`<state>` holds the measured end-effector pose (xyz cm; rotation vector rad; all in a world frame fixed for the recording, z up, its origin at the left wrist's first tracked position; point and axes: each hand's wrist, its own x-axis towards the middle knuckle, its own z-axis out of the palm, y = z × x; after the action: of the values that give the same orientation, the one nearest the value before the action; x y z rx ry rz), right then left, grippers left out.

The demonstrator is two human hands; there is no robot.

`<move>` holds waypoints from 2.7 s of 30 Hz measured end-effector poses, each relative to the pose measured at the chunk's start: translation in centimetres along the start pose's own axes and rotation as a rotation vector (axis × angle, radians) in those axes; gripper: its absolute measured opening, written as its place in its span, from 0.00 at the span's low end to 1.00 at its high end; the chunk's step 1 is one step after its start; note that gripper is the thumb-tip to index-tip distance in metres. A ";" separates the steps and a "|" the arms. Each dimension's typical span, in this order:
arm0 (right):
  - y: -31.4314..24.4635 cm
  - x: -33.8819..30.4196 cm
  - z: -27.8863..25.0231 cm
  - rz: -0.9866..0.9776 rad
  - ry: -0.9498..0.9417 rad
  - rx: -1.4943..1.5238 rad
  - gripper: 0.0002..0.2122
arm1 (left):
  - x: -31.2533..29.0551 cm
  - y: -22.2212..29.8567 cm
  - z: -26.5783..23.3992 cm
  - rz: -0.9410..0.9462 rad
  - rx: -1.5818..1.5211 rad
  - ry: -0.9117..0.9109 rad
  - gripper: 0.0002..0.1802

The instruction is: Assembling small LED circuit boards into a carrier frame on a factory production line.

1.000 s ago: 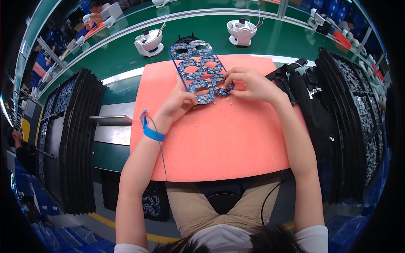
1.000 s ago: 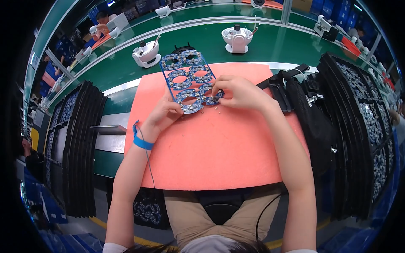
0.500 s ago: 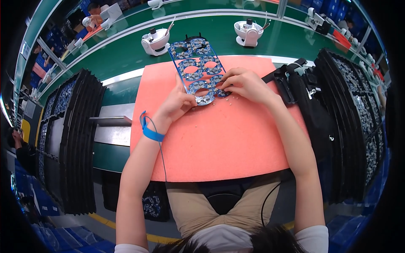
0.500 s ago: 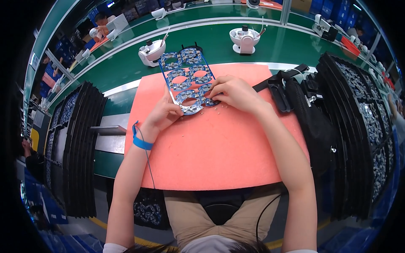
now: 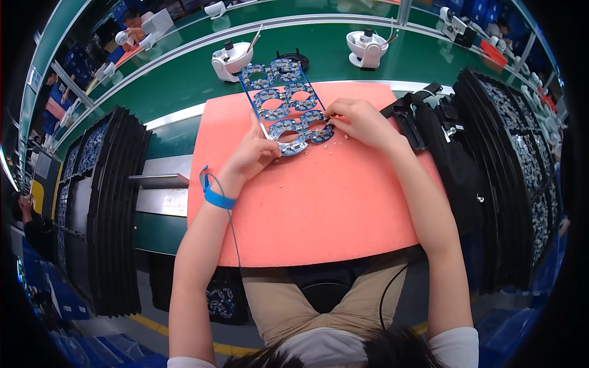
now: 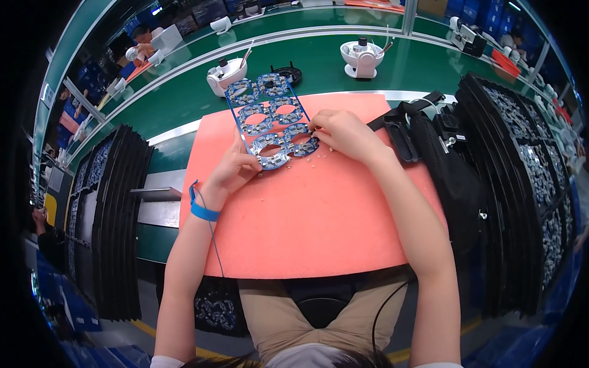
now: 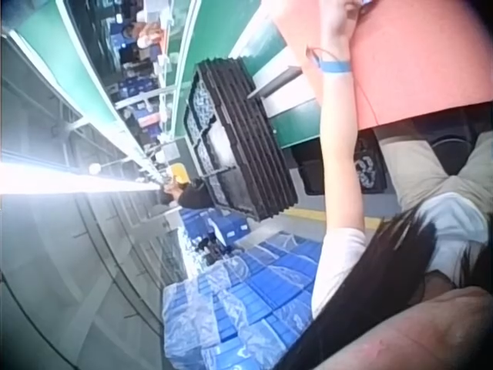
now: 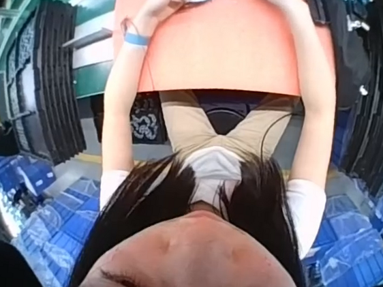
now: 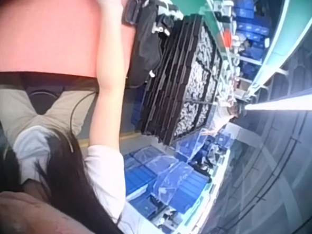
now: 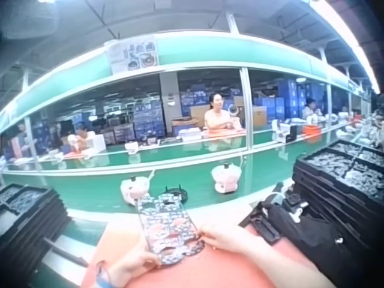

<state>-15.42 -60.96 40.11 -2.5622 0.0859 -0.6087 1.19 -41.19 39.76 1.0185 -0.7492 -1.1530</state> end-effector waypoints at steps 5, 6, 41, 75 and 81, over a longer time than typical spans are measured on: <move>-0.2 -0.2 0.0 0.074 0.009 0.013 0.06 | -0.2 0.5 0.7 -0.010 0.007 0.002 0.54; 0.4 -0.3 0.3 0.001 0.040 0.009 0.06 | -0.2 0.5 0.8 -0.007 0.011 -0.015 0.55; -0.1 -0.1 0.1 0.015 -0.024 0.091 0.07 | 0.0 -0.4 0.2 0.019 0.011 0.030 0.56; -3.2 1.1 1.5 0.292 0.163 1.321 0.15 | 0.5 -0.7 0.6 0.177 -0.210 0.093 0.34; -2.6 1.2 1.8 0.379 0.274 1.409 0.16 | 0.4 -0.5 1.2 0.231 -0.052 0.082 0.38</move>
<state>-13.72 -58.07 40.41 -1.0628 0.1560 -0.5517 0.01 -41.97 39.73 0.9048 -0.7466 -0.9217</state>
